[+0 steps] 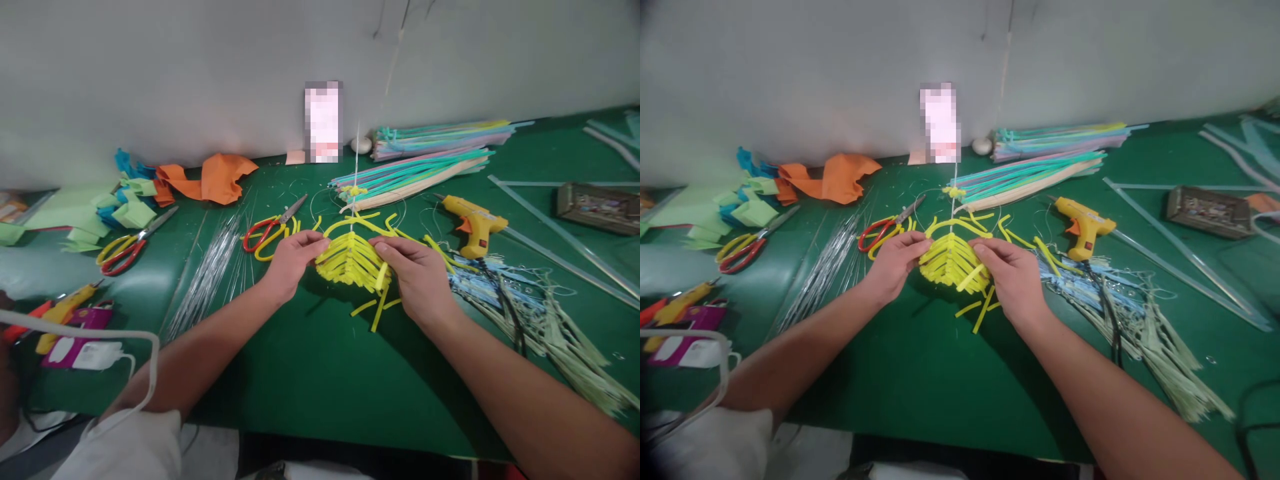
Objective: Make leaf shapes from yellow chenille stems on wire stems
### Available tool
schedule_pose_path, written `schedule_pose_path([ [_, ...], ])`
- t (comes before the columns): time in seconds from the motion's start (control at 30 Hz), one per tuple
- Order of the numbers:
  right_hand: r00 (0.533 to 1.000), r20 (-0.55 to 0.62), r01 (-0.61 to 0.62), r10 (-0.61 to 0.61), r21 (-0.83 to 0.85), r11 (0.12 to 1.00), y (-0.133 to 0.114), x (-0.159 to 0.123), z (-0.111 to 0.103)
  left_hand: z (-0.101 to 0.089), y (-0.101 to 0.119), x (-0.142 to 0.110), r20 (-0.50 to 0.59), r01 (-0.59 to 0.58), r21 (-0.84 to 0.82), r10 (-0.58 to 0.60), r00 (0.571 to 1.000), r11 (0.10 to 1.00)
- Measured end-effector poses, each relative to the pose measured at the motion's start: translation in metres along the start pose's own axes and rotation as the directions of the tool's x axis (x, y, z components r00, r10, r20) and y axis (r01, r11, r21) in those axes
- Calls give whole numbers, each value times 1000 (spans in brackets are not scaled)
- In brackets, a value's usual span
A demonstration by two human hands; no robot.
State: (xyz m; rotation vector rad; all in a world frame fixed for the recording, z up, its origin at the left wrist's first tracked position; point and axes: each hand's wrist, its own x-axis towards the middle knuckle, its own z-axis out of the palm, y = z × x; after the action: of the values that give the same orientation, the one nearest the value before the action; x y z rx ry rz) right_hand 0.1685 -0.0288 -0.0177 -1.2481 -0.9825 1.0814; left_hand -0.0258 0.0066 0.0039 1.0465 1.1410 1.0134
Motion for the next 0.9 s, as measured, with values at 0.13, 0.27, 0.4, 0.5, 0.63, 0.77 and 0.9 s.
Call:
schedule_pose_path([
  [0.13,1000,-10,-10,10,19,1000,2,0,0,-1,2,0,59,54,34,-56,997,998],
  [0.27,999,-19,-39,40,57,998,1,0,1,-2,5,1,118,103,105,-115,986,989],
  [0.4,995,37,-90,87,67,994,-3,-1,2,-5,1,4,40,24,102,-28,999,995],
  [0.5,986,88,-148,140,96,984,-5,-1,3,-8,-5,9,-28,-24,94,27,999,995],
  [0.63,977,114,-199,182,155,968,-4,0,3,-11,-9,12,-85,-65,56,69,994,996],
  [0.77,970,140,-219,200,140,966,-4,1,3,-12,-11,14,-136,-100,65,108,985,993],
  [0.9,958,193,-228,214,51,972,-7,0,5,-14,-14,14,-169,-168,126,188,967,978],
])
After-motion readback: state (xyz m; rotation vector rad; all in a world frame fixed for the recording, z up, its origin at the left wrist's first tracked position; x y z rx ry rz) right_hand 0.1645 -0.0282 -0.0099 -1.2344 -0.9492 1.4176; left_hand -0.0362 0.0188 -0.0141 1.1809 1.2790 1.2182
